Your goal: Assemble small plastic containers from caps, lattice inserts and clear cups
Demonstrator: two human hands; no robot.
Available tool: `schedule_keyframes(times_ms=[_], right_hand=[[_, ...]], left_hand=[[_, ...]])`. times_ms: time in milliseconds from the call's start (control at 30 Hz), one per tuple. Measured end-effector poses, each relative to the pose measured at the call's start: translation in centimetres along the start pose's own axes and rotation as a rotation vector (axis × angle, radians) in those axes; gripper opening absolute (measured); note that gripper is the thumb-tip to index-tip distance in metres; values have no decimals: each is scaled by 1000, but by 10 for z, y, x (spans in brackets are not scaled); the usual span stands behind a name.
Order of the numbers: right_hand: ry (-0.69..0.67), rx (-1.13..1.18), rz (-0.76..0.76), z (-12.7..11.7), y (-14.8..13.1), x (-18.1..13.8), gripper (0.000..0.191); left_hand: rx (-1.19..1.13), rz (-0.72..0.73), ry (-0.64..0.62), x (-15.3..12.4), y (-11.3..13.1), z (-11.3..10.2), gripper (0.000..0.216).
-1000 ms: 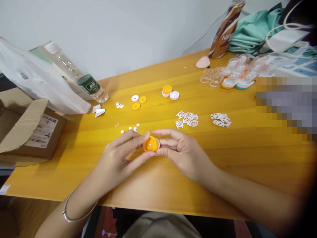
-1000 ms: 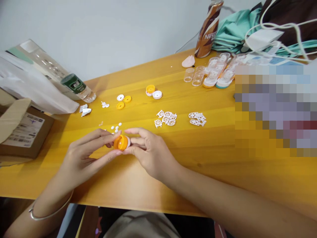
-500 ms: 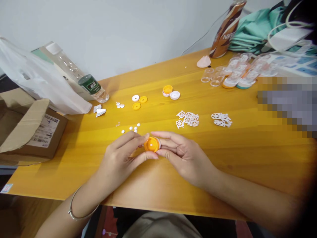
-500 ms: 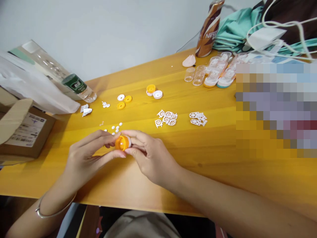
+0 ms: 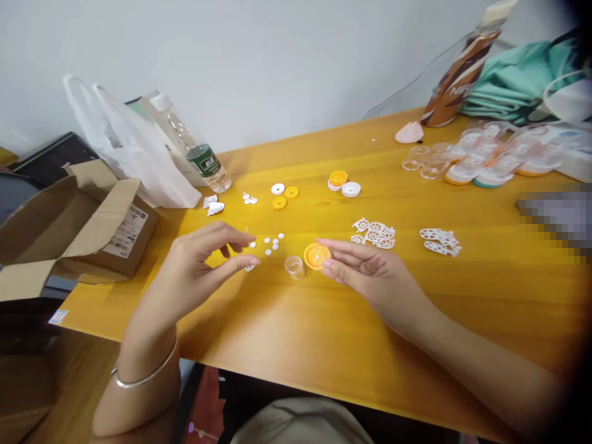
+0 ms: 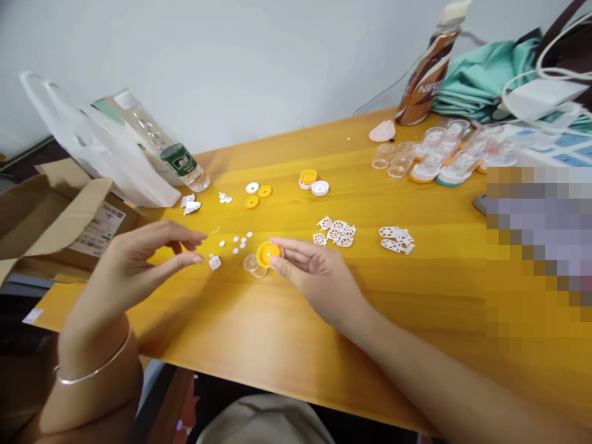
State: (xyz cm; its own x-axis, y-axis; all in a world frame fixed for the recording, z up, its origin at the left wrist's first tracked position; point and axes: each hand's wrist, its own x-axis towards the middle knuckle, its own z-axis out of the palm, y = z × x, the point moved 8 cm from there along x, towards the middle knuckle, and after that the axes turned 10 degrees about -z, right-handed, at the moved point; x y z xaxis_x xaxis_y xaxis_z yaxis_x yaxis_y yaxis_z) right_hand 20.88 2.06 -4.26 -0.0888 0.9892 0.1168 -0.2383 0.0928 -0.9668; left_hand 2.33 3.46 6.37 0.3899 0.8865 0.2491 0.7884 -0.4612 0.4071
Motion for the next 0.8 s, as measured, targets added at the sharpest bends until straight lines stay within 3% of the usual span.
schedule_keyframes(times_ms=[67, 167, 333, 467, 633, 733, 800], right_hand=[[-15, -5, 8, 1, 1, -1, 36], [-36, 12, 9, 4, 0, -2, 34], [-39, 45, 6, 5, 0, -3, 33], [-42, 55, -3, 4, 0, -3, 33], [-47, 56, 12, 4, 2, -3, 33], [-57, 56, 29, 5, 4, -3, 32], [-66, 71, 27, 6, 3, -3, 33]], left_hand=[[121, -56, -138, -7, -18, 7, 26], [216, -91, -200, -16, -38, 23, 34], [124, -84, -258, -20, -50, 54, 31], [73, -103, -222, -19, -55, 55, 22], [-166, -106, -47, -18, -34, 36, 21], [-464, -60, -86, -11, -3, 39, 22], [-543, -20, -143, -4, 18, 46, 22]])
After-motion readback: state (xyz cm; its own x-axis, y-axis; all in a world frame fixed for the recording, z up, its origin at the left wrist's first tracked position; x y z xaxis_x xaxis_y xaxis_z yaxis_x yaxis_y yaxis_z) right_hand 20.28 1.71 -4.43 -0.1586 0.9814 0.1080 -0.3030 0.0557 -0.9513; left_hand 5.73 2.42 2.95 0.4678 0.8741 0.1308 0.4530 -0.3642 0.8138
